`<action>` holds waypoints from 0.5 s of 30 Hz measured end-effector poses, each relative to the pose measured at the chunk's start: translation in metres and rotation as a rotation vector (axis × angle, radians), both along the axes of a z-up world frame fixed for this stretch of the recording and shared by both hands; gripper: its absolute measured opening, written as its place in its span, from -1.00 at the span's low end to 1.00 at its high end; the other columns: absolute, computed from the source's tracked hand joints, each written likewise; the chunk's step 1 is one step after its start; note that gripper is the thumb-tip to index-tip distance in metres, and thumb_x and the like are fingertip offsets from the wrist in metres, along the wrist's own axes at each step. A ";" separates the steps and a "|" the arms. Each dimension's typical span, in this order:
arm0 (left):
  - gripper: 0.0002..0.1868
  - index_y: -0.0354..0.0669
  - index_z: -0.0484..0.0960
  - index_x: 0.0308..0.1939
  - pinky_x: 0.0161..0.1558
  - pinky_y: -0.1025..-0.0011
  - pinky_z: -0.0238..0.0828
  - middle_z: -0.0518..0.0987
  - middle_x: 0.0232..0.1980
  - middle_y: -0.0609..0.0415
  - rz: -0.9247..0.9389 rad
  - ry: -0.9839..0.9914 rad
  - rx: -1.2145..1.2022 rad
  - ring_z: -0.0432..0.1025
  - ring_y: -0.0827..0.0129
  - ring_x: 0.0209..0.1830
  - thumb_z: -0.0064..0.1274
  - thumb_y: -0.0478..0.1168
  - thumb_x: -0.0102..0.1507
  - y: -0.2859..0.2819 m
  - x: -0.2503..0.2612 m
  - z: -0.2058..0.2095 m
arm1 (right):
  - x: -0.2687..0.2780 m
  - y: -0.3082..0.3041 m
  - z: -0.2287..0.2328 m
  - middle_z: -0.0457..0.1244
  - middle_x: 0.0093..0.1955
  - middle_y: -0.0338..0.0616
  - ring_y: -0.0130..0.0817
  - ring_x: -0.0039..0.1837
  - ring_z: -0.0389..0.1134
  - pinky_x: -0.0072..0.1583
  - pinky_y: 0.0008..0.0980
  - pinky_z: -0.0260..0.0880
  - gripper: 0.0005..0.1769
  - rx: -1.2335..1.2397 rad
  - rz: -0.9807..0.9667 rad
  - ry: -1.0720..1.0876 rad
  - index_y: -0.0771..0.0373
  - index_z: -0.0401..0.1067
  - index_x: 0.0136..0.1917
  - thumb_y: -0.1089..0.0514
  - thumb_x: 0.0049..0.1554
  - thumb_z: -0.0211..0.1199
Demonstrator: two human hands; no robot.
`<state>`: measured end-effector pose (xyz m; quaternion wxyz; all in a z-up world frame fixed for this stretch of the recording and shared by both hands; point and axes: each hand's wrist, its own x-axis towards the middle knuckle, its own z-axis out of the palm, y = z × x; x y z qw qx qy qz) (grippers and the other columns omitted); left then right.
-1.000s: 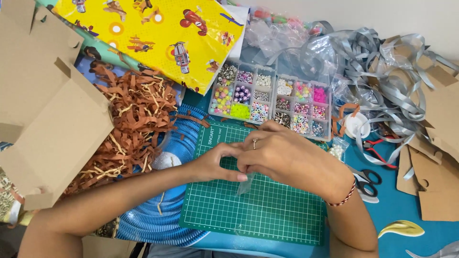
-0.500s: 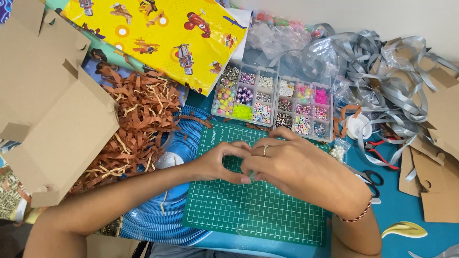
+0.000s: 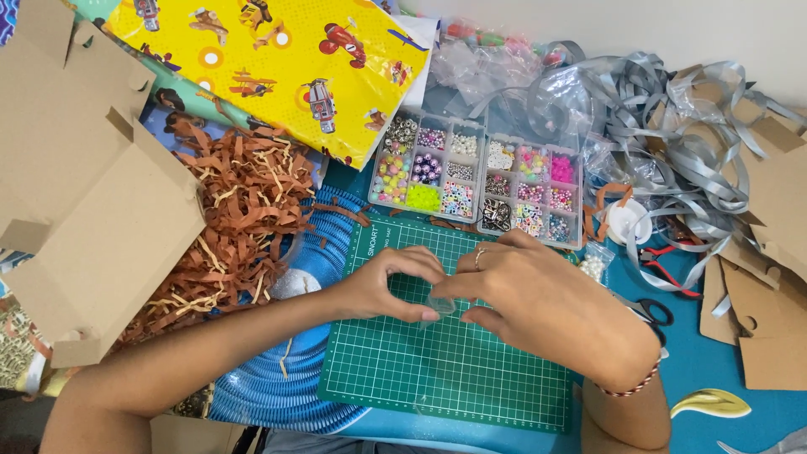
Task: Sorting and organizing small jewelry beads and charms into a plastic storage container.
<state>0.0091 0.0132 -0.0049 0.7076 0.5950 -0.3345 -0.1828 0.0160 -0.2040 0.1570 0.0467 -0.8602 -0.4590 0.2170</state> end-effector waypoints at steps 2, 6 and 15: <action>-0.66 -0.01 0.70 -0.01 0.28 0.18 0.39 0.64 -0.02 0.14 0.003 -0.037 -0.002 0.47 0.28 0.10 0.32 -0.05 0.18 -0.002 0.000 0.001 | -0.002 0.009 0.001 0.43 0.09 -0.27 -0.11 0.09 0.40 0.18 0.01 0.22 -0.57 -0.063 -0.039 0.070 -0.11 0.54 0.25 0.07 0.09 0.42; -0.68 -0.01 0.70 -0.04 0.19 0.23 0.47 0.67 -0.03 0.13 0.011 -0.124 0.014 0.53 0.30 0.03 0.33 -0.06 0.16 -0.004 -0.003 0.002 | -0.003 0.011 0.001 0.47 0.04 -0.35 -0.23 0.04 0.44 0.19 -0.09 0.23 -0.66 -0.133 -0.107 0.186 -0.15 0.58 0.20 0.06 0.13 0.38; -0.51 -0.03 0.65 0.05 0.21 0.27 0.42 0.63 0.03 0.14 -0.036 -0.088 0.087 0.51 0.31 0.06 0.30 0.07 0.13 -0.001 -0.003 0.012 | 0.001 0.008 -0.002 0.40 -0.21 -0.37 -0.25 -0.10 0.34 0.13 -0.15 0.22 -0.68 -0.047 -0.007 0.083 -0.07 0.61 -0.13 0.02 0.34 0.05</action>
